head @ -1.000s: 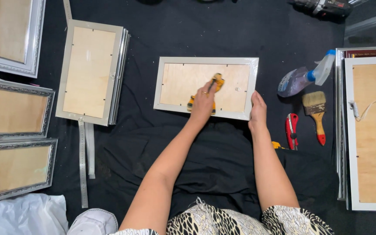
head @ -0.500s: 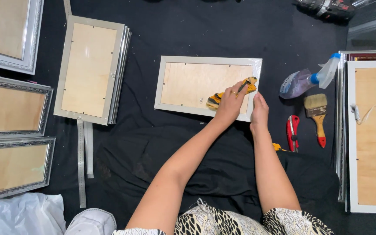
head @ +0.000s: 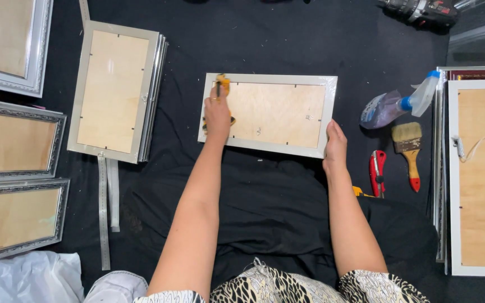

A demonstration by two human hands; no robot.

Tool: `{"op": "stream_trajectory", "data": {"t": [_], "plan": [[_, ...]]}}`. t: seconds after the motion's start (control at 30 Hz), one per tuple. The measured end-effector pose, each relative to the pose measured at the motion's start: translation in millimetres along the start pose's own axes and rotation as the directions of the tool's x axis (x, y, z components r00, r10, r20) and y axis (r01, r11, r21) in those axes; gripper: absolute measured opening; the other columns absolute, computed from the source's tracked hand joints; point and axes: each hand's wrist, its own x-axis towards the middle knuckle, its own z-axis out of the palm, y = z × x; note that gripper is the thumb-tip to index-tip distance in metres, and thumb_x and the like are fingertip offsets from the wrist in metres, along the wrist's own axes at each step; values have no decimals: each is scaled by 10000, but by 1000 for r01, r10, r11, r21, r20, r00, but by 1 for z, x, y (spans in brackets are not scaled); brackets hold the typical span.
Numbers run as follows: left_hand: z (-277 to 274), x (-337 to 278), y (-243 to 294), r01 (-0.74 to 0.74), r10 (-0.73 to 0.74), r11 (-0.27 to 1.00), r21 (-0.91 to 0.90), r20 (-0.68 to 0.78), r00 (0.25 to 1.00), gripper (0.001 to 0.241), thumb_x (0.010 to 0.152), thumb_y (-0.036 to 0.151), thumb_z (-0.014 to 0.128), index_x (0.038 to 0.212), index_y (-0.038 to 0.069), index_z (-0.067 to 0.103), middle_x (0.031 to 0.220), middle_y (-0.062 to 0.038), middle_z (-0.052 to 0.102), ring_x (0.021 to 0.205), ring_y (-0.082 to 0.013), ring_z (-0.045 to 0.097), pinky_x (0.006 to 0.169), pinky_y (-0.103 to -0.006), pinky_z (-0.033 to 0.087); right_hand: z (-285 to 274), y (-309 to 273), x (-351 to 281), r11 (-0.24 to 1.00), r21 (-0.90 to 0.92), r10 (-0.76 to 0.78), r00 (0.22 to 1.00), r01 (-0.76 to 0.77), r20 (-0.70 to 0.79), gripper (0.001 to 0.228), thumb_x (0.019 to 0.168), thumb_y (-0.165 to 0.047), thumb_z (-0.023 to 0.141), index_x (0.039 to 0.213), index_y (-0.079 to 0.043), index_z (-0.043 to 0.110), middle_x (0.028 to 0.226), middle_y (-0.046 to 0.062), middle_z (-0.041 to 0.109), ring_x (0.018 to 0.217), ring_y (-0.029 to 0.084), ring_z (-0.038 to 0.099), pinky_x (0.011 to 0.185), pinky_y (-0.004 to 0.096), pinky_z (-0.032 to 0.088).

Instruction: The person wipes the back of a picture frame with a yellow cloth, sprays it with a cleaning solution, and continues wiping the surface and edges. The person then flips the frame to clean the front side and edges.

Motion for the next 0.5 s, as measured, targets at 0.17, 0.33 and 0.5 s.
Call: {"op": "stream_trajectory", "data": {"t": [0.17, 0.33, 0.5], "plan": [[25, -8, -5, 127, -129, 989, 72, 23, 991, 522, 915, -78, 573, 1420, 54, 555, 1419, -152, 500, 1016, -302, 559, 739, -419, 578, 0, 7, 8, 999, -33, -8, 1000, 9, 21, 371, 1092, -378, 536, 1398, -196, 642, 1356, 109, 658, 1267, 264, 611, 1095, 449, 473], [-5, 2, 95, 166, -148, 969, -183, 110, 983, 534, 894, -126, 560, 1401, 40, 586, 1408, -171, 513, 1029, -335, 569, 786, -445, 574, 1, 3, 2, 998, -50, -32, 999, 33, 30, 381, 1097, -380, 526, 1409, -188, 632, 1355, 111, 657, 1269, 263, 609, 1094, 449, 472], [-20, -5, 180, -76, 157, 914, -398, 176, 972, 558, 934, -122, 517, 1451, 85, 530, 1474, -151, 479, 1109, -352, 563, 846, -459, 586, 2, 1, -4, 1000, -13, -25, 999, 25, 25, 366, 1086, -351, 543, 1387, -170, 647, 1342, 128, 659, 1254, 268, 611, 1085, 435, 487]]}}
